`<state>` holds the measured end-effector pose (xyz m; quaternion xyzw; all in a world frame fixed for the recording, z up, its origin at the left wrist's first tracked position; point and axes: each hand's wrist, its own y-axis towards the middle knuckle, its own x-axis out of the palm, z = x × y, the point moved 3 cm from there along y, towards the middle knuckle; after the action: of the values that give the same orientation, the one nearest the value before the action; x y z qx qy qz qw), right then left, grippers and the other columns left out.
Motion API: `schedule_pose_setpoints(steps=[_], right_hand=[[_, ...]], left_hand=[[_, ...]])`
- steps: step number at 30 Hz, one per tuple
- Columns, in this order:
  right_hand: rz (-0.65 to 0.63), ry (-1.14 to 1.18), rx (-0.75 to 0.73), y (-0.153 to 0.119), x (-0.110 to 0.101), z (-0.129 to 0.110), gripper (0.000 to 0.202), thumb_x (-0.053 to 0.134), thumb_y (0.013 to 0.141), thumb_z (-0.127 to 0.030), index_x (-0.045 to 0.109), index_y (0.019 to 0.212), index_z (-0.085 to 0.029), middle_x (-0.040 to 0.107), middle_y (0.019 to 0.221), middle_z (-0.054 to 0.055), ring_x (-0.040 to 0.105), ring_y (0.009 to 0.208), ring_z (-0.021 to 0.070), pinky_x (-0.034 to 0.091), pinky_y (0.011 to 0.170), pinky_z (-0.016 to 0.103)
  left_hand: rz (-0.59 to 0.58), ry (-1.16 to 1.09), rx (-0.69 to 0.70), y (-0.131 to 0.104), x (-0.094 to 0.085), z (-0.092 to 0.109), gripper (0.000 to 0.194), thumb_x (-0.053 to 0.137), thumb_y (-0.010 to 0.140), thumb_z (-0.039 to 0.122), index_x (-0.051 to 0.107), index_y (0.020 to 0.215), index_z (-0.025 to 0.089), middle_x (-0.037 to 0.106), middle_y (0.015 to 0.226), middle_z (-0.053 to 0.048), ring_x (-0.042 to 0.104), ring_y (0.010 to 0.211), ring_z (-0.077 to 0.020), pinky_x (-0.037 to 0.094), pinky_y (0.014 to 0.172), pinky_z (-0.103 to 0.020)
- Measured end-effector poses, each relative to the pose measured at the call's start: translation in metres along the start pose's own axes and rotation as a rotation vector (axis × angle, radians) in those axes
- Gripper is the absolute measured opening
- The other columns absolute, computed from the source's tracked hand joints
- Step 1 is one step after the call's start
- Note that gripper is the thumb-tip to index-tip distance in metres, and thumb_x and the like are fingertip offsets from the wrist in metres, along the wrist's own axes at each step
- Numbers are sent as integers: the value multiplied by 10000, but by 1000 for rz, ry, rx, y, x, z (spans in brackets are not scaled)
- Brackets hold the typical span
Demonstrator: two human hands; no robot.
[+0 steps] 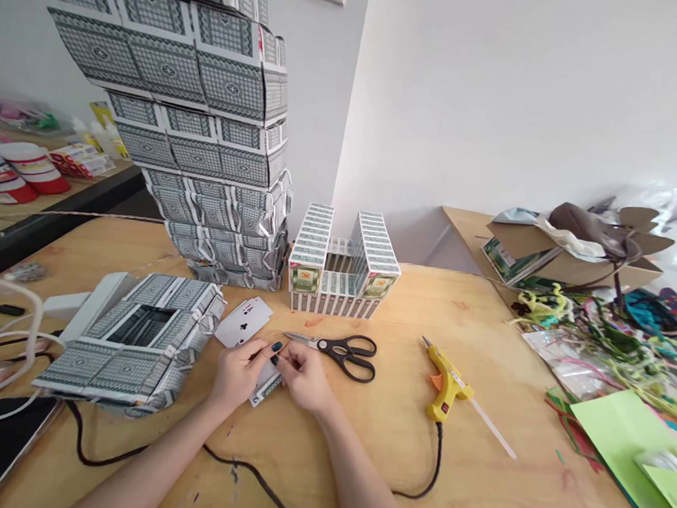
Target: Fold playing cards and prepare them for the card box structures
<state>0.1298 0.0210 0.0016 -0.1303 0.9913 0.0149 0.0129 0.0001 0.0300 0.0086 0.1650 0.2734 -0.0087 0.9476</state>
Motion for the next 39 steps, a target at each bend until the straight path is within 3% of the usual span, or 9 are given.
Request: schedule_pose_setpoints(steps=[7,13,20,24,26,29,31,35,39], right_hand=[[265,144,51,5,-9,6,334,584,761,-486,460,658,-193,448,466,-67,370,401,75,265,405,205],[376,198,18,9,-14,10,349,561,776,-536,473,755,-199,502,512,-62,405,409,80,332,415,209],[299,178,30,9,-8,13,355,567,769,-538,451,731,-205,506,559,-50,453,469,94,372,432,213],[257,129,14,7,-12,5,340,619,738,-503,540,811,-180,484,572,-59,420,463,73,351,428,199],[252,134,48,7,-15,2,381,629,727,-504,561,896,-169,495,562,-62,391,415,60,316,388,191],[255,174,102,6,-15,2,382,636,708,-527,549,793,-165,493,496,-65,368,341,55,276,328,188],[236,258,123,6,-11,3,378,644,701,-529,497,735,-183,532,496,-50,433,339,78,327,327,197],[165,471,140,6,0,4,392,686,686,-482,406,716,-210,604,576,-24,596,459,142,492,457,267],[133,516,172,7,5,5,401,693,682,-475,410,783,-210,617,627,-19,633,503,164,509,456,270]], left_hand=[[69,-241,-129,2,0,-6,276,475,845,379,563,1012,177,654,793,-38,596,657,-143,454,591,-225],[40,-636,-268,1,11,-6,522,652,719,350,412,1154,191,617,987,-80,631,823,-197,507,546,-234],[124,-380,-201,3,1,-11,445,515,832,398,523,1220,181,640,922,-72,587,646,-142,490,564,-245],[112,-267,-132,4,-3,-13,395,474,855,381,579,1181,184,635,1004,-85,600,787,-170,490,668,-259],[77,-272,-135,4,0,-12,395,491,843,376,585,1170,175,639,927,-72,599,770,-167,488,666,-256],[86,-349,-211,3,3,-12,483,538,809,409,531,1214,146,596,699,-14,556,586,-135,475,572,-246],[118,-416,-267,3,5,-13,479,547,794,440,545,1158,128,585,655,-6,545,546,-135,469,537,-246],[135,-427,-282,5,5,-16,311,542,787,430,590,909,148,648,809,-67,613,719,-179,495,630,-269],[95,-380,-241,6,5,-15,233,522,800,375,564,894,166,632,795,-42,600,713,-166,487,643,-259]])
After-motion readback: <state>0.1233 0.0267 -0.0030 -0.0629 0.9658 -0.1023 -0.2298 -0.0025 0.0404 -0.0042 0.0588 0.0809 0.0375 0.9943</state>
